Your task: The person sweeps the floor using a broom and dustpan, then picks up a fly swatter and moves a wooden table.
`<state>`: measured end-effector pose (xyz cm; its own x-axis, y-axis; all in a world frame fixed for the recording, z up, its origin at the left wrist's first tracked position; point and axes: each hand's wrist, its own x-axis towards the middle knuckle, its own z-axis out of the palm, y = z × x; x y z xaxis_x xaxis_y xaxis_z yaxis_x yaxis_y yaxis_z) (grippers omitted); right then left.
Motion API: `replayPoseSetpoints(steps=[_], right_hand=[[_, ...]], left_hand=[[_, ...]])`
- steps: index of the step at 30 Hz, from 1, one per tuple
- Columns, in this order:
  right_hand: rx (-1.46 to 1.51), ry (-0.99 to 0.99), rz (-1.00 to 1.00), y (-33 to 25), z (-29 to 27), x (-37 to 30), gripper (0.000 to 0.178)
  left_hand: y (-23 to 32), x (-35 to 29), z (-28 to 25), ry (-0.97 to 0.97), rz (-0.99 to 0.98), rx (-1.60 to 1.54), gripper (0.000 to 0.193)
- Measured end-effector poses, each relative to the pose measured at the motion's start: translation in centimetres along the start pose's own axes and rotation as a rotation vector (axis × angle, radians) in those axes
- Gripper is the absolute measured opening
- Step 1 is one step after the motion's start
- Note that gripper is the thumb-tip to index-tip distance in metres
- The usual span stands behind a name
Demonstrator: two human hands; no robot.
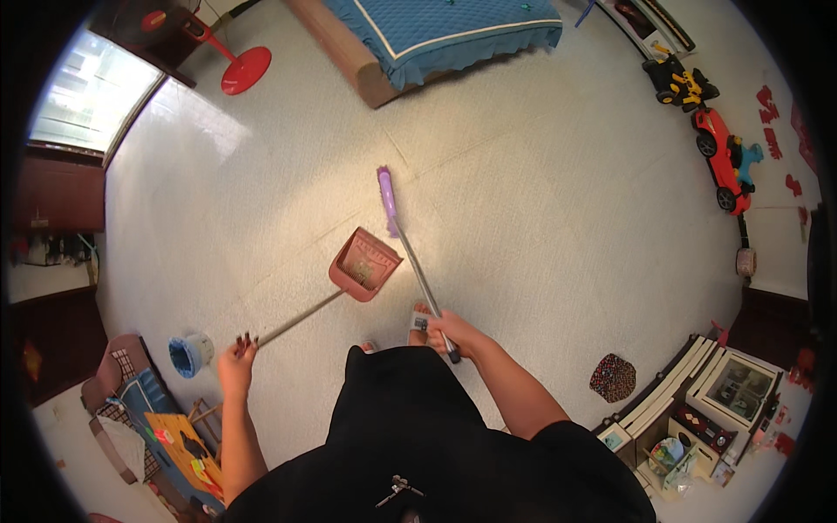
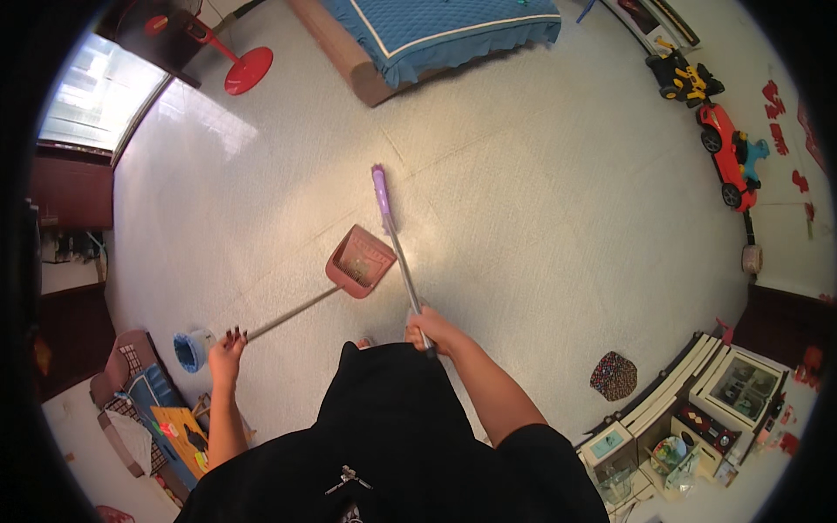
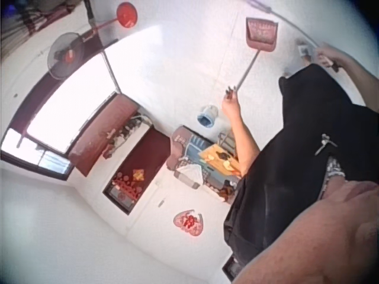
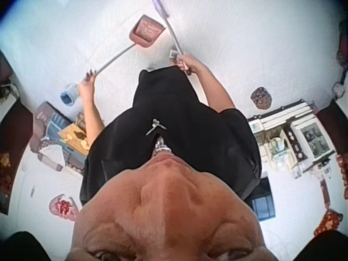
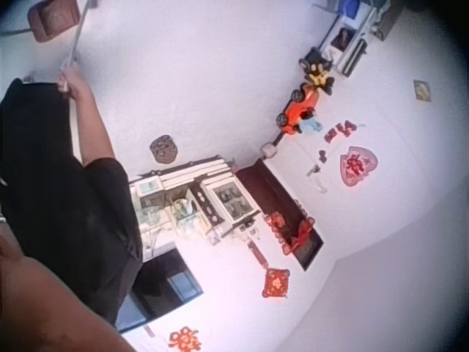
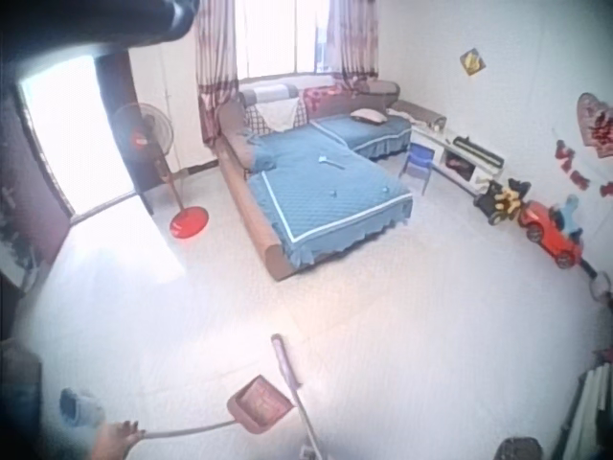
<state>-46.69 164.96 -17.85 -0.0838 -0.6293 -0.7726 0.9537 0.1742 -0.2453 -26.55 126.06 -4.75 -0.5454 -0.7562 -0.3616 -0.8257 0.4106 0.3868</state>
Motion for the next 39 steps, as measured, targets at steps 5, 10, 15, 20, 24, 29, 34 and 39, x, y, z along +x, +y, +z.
replayPoseSetpoints(steps=[5,10,15,20,24,29,34,39], right_hand=[[0.343,-0.286,0.052,-5.5,2.4,9.6,0.031],[1.033,-0.22,0.122,-11.9,3.7,16.9,0.031],[1.412,-0.131,-0.03,-17.4,-3.5,18.2,0.028],[1.584,-0.077,-0.174,-20.7,-16.6,6.8,0.026],[1.291,0.153,-0.293,-22.1,-19.6,1.7,0.027],[0.693,0.281,-0.201,-21.1,-11.3,0.6,0.023],[0.946,0.053,-0.176,-22.6,-6.9,2.8,0.027],[1.255,-0.277,-0.08,-29.4,-14.0,9.6,0.029]], left_hand=[[-2.4,-3.3,-0.1,0.061,-0.235,-0.164,0.032],[0.1,-4.8,-1.5,0.072,-0.515,-0.22,0.031],[-2.9,-2.5,-0.6,0.108,-0.401,-0.326,0.025],[1.7,3.1,-0.9,0.032,-0.324,-0.336,0.028],[3.6,8.2,-0.6,-0.003,-0.219,-0.315,0.028],[6.5,13.0,0.2,-0.009,-0.225,-0.266,0.027],[15.6,14.0,0.7,0.009,-0.303,-0.17,0.021],[19.5,14.1,1.7,0.031,-0.308,-0.274,0.02]])
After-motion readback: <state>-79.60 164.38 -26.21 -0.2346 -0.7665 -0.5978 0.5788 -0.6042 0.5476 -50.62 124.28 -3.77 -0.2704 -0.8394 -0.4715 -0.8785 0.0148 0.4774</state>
